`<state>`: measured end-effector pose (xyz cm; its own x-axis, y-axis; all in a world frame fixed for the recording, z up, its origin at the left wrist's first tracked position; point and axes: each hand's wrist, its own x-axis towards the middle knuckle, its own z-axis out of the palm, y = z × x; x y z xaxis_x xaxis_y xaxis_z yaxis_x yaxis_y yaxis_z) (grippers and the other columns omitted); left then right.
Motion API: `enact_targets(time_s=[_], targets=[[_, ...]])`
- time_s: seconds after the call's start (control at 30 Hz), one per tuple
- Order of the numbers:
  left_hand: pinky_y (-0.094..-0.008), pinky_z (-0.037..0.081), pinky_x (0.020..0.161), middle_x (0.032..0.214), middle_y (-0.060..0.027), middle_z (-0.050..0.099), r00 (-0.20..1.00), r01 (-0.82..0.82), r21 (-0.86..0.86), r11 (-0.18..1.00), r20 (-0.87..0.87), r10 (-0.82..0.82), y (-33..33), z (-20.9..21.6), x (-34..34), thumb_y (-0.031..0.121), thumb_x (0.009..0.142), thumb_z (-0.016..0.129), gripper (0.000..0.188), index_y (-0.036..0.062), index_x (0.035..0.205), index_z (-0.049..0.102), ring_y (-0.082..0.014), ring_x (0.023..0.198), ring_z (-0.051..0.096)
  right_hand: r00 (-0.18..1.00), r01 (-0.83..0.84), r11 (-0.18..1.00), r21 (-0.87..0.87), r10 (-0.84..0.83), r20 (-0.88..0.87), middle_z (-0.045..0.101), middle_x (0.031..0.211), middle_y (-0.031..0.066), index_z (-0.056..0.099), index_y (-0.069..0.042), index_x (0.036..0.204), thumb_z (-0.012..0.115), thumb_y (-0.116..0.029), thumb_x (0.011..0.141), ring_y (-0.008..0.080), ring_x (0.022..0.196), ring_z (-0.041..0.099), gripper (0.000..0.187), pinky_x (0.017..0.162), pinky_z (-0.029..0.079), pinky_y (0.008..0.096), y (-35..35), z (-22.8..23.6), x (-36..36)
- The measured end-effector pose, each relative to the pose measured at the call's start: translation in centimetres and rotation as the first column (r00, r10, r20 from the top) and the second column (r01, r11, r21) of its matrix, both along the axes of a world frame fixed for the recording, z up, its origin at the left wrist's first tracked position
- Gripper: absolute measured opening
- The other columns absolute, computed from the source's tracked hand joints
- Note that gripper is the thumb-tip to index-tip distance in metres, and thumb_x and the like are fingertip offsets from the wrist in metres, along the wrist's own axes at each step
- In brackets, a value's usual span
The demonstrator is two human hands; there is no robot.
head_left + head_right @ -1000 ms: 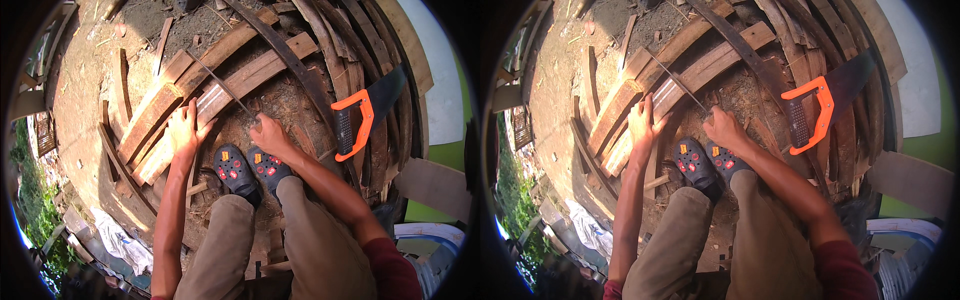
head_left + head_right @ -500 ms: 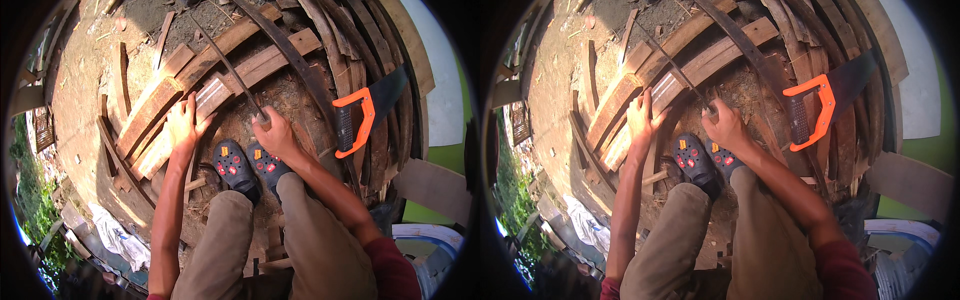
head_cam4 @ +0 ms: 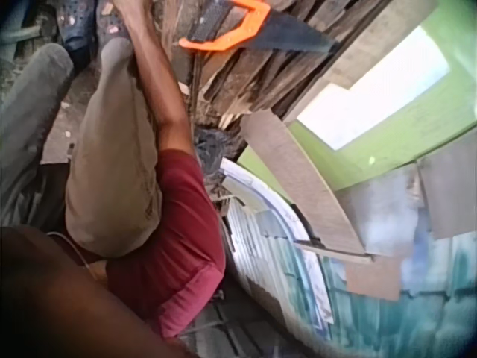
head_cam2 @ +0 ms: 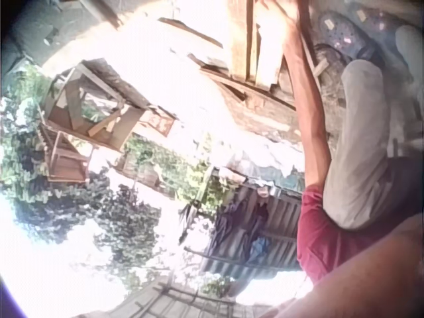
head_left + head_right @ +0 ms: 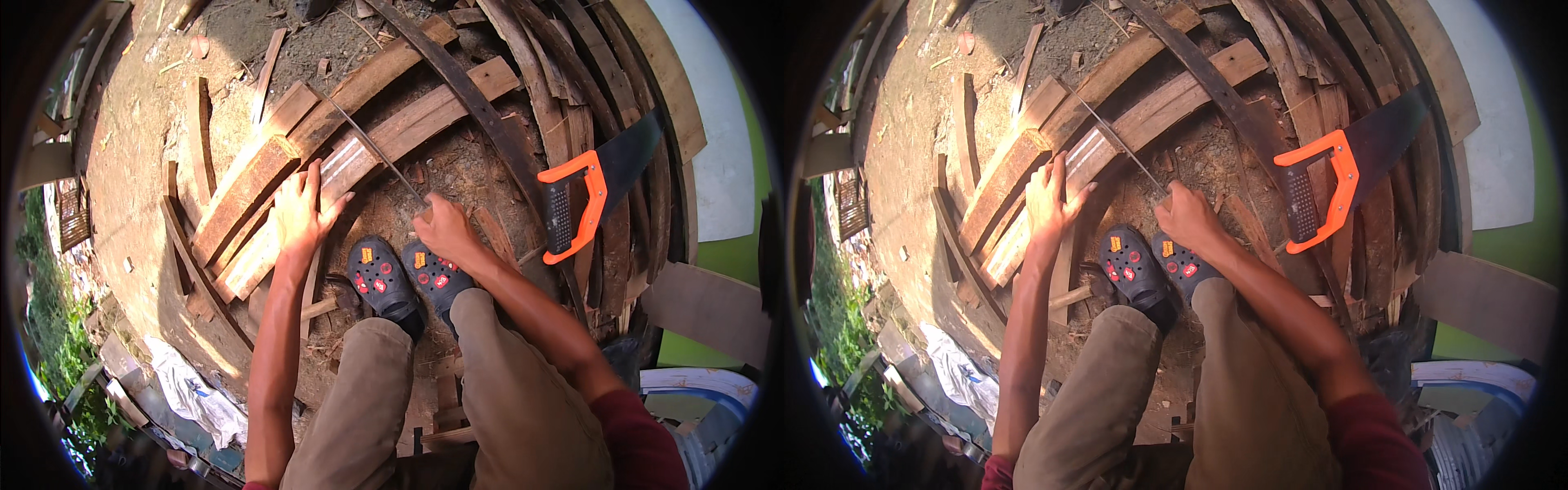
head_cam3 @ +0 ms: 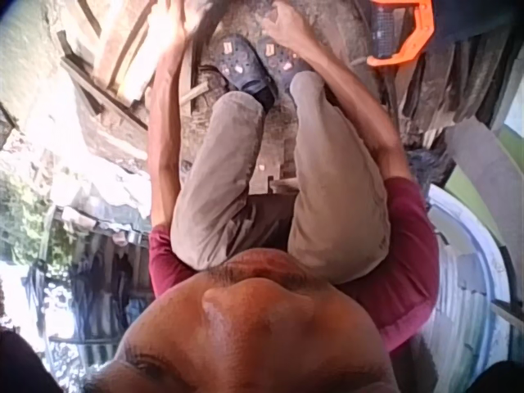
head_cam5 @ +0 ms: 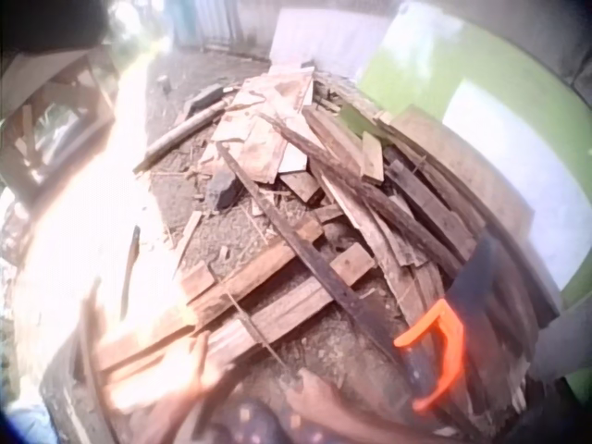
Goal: The person sits on the ground and sorts through a pile of wooden planks and scraps. They pick up pieces, inspect them, and place them into small stacks. The person uses a hand saw and a chisel to cut and trim some of the wood pieces.
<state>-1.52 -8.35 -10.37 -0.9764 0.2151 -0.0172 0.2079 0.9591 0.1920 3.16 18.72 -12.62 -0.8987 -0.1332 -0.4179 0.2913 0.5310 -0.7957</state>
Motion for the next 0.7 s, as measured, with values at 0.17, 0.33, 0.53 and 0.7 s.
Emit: enact_targets(time_s=[0.17, 0.33, 0.53, 0.7], targets=[[-0.0452, 0.048, 0.093, 0.115, -0.0198, 0.062, 0.986, -0.066, 0.202, 0.977, 0.161, 0.034, -0.8, 1.9, -1.2, 0.046, 0.086, 0.075, 0.073, -0.0015, 0.138, 0.055, -0.0363, 0.108, 0.058, 0.979, 0.147, 0.986, -0.077, -0.156, -0.13, 0.065, 0.073, 0.0266, 0.059, 0.006, 0.104, 0.066, -0.023, 0.089, 0.0474, 0.075, 0.067, 0.033, 0.067, 0.052, 0.0504, 0.3, 2.1, 0.5], [-0.0411, 0.038, 0.114, 0.14, -0.0254, 0.054, 0.936, -0.151, 0.297, 0.943, 0.35, 0.039, -0.9, 4.9, -2.7, 0.041, 0.094, 0.066, 0.071, -0.0057, 0.145, 0.049, -0.0367, 0.135, 0.05, 0.964, 0.171, 0.974, -0.148, -0.197, -0.177, 0.063, 0.068, 0.0241, 0.059, 0.006, 0.102, 0.068, -0.022, 0.089, 0.045, 0.069, 0.067, 0.032, 0.062, 0.05, 0.0486, 0.1, 3.6, -0.8], [-0.0409, 0.042, 0.108, 0.132, -0.0261, 0.06, 0.927, -0.171, 0.384, 0.907, 0.375, 0.016, -1.0, 5.2, -3.4, 0.041, 0.095, 0.067, 0.064, -0.0075, 0.136, 0.056, -0.0378, 0.126, 0.056, 0.992, 0.122, 0.978, -0.168, -0.125, -0.005, 0.063, 0.067, 0.0241, 0.059, 0.006, 0.104, 0.067, -0.023, 0.09, 0.0468, 0.069, 0.067, 0.033, 0.063, 0.05, 0.0498, -0.6, 4.4, -0.9], [-0.0419, 0.047, 0.105, 0.129, -0.0266, 0.064, 0.903, -0.152, 0.34, 0.928, 0.429, -0.009, -2.7, 4.1, -4.2, 0.045, 0.097, 0.064, 0.059, -0.0011, 0.134, 0.062, -0.0371, 0.125, 0.061, 0.993, 0.084, 0.985, -0.149, -0.095, -0.071, 0.064, 0.069, 0.0262, 0.059, 0.006, 0.106, 0.067, -0.024, 0.091, 0.0487, 0.074, 0.067, 0.035, 0.065, 0.051, 0.0509, -0.9, 3.6, 0.1]])
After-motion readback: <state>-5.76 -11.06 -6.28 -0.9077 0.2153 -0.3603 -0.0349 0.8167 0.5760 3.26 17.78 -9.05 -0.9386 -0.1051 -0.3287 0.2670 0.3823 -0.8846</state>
